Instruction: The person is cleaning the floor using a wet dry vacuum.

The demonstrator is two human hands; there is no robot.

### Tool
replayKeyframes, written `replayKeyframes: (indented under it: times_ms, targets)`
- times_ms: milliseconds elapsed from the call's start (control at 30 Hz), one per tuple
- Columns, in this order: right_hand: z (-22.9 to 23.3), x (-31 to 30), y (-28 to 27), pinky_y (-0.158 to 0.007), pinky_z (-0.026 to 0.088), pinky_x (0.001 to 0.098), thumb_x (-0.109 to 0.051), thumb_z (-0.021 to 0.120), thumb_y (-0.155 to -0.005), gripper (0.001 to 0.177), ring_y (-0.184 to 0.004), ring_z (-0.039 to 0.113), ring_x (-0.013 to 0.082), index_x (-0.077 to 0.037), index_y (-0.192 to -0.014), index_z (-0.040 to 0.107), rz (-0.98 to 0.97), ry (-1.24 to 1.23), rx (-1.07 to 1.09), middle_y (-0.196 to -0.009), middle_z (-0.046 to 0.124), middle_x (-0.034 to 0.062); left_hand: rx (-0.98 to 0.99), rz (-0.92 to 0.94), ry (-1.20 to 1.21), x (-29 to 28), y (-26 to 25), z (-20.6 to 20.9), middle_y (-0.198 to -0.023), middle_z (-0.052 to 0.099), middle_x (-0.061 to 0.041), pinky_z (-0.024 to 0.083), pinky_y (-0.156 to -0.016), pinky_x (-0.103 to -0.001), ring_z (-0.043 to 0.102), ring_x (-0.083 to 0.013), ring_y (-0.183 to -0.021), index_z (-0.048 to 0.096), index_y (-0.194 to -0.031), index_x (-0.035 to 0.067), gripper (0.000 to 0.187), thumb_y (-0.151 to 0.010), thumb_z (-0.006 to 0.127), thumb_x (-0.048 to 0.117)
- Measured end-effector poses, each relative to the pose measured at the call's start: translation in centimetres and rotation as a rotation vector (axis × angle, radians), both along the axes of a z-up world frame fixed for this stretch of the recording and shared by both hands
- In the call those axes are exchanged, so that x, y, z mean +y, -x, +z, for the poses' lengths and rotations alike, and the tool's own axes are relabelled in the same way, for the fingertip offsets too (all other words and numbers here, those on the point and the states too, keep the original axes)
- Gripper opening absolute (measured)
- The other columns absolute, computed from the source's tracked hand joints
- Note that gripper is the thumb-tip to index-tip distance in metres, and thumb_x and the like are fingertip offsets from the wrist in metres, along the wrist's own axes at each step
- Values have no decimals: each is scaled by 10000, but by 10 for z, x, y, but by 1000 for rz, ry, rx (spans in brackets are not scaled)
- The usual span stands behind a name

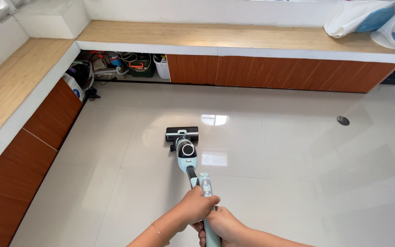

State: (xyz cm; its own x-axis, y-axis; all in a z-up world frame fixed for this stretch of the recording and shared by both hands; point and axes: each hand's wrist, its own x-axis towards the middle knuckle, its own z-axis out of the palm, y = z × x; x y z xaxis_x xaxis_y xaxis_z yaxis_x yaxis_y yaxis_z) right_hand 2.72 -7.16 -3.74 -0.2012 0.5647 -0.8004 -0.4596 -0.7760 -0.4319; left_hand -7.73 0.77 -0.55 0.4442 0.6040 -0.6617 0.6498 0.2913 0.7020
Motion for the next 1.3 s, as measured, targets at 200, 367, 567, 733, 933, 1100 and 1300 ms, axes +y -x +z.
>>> replayKeyframes:
  times_ms: [200, 367, 567, 733, 933, 1100, 1300]
  targets:
    - [45, -71, 63, -477, 493, 308, -202, 532, -1019, 245, -528, 506, 146, -26, -850, 514, -115, 21, 37, -688, 519, 63, -50, 1, 88, -70, 58, 35, -763, 617, -85, 492, -428, -350, 567, -187, -503, 512, -1004, 32, 387, -962, 610, 404]
    - [70, -123, 99, -544, 534, 319, -162, 525, -1012, 207, -584, 533, 159, 16, -906, 535, -159, -11, 38, -742, 559, 88, -140, 18, 130, -120, 94, 40, -719, 546, -51, 449, -415, -325, 492, -140, -468, 457, -963, 91, 332, -1006, 508, 416]
    - [100, -166, 131, -560, 532, 310, -145, 534, -1008, 182, -617, 535, 168, 22, -939, 517, -252, 8, 77, -773, 547, 100, -168, -68, 150, -155, 122, 73, -604, 494, -33, 388, -391, -299, 430, -138, -431, 504, -820, 77, 349, -1004, 515, 373]
    - [117, -173, 157, -602, 549, 300, -116, 508, -1009, 140, -657, 546, 172, 1, -936, 482, -256, 8, 135, -774, 524, 94, -144, -144, 159, -160, 143, 91, -602, 469, -17, 355, -377, -295, 405, -131, -429, 512, -756, 78, 307, -962, 550, 302]
    - [122, -161, 173, -740, 633, 343, -227, 399, -1051, 219, -667, 516, 157, -15, -1001, 428, -335, 68, 185, -799, 486, 83, -119, -258, 196, -137, 151, 93, -638, 471, -4, 325, -390, -296, 390, -115, -464, 518, -757, 80, 245, -913, 588, 256]
    - [114, -146, 177, -770, 658, 360, -202, 412, -1065, 203, -667, 513, 160, -4, -1029, 438, -393, 47, 139, -813, 485, 85, -90, -321, 170, -122, 145, 82, -640, 484, -16, 337, -399, -307, 397, -129, -474, 538, -756, 66, 231, -885, 590, 251]
    - [79, -131, 142, -606, 543, 354, -168, 458, -1029, 127, -654, 531, 173, -45, -1058, 472, -303, 38, 40, -820, 525, 87, -74, -179, 151, -116, 117, 46, -692, 552, -39, 396, -419, -320, 476, -134, -512, 568, -852, 42, 200, -883, 590, 238]
